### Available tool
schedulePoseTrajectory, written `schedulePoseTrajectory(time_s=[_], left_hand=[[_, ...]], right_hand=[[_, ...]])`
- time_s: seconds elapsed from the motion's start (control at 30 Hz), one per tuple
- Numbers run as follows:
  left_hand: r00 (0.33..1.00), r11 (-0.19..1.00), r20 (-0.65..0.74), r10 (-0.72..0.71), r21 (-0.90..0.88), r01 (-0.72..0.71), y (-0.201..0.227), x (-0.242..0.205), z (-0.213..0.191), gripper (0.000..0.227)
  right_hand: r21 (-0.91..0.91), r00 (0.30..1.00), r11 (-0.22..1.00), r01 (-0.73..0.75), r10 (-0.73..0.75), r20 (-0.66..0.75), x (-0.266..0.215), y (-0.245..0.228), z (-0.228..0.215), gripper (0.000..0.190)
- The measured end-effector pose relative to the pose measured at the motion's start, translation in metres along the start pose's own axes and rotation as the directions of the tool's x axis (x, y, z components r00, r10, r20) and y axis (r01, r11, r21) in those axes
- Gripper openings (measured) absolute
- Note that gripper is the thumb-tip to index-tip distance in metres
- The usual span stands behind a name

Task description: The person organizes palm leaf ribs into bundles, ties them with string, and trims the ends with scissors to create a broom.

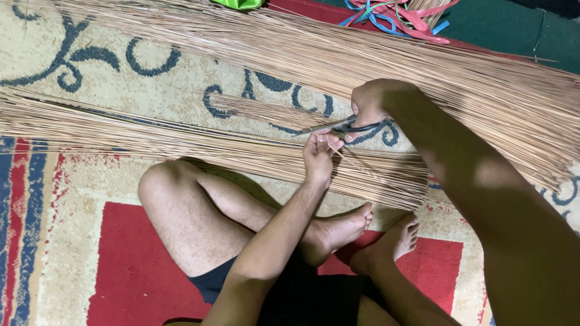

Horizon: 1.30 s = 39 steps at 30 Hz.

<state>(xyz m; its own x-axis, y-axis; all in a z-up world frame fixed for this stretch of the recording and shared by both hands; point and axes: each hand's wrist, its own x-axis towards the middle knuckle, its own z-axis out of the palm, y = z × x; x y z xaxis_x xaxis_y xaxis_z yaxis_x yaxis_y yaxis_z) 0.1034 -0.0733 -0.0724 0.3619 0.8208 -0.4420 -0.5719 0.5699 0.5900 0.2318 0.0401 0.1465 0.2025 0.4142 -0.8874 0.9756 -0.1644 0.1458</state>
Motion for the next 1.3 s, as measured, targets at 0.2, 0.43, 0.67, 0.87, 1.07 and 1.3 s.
schedulePoseTrajectory(time_s=[0.2,0.43,0.67,0.87,1.07,1.3], left_hand=[[0.999,1.000,-0.040,-0.026,-0.001,0.026,-0.001,-0.001,-0.003,0.031],[0.991,0.996,-0.112,-0.069,-0.068,0.062,-0.010,0.003,-0.020,0.030],[0.991,0.990,-0.121,-0.057,-0.137,0.040,-0.010,0.003,-0.020,0.030],[0.996,0.995,-0.080,-0.042,-0.091,0.035,-0.006,0.001,-0.026,0.030],[0.997,0.997,-0.072,-0.025,-0.071,0.020,-0.002,0.006,-0.022,0.028],[0.998,0.997,-0.067,-0.015,-0.074,0.010,0.006,0.004,-0.015,0.028]], right_hand=[[-0.063,0.998,0.998,0.010,-0.013,-0.059,0.009,-0.007,0.004,0.050],[-0.132,0.998,0.991,-0.002,-0.006,-0.055,0.026,-0.030,0.013,0.050],[-0.082,0.975,0.988,0.128,-0.140,-0.172,0.068,-0.004,0.046,0.052],[0.123,0.950,0.982,0.144,-0.102,-0.293,0.065,0.079,0.092,0.046],[0.224,0.874,0.971,0.085,0.036,-0.485,0.107,0.167,0.192,0.030],[0.298,0.785,0.947,0.120,0.093,-0.612,0.102,0.141,0.217,0.028]])
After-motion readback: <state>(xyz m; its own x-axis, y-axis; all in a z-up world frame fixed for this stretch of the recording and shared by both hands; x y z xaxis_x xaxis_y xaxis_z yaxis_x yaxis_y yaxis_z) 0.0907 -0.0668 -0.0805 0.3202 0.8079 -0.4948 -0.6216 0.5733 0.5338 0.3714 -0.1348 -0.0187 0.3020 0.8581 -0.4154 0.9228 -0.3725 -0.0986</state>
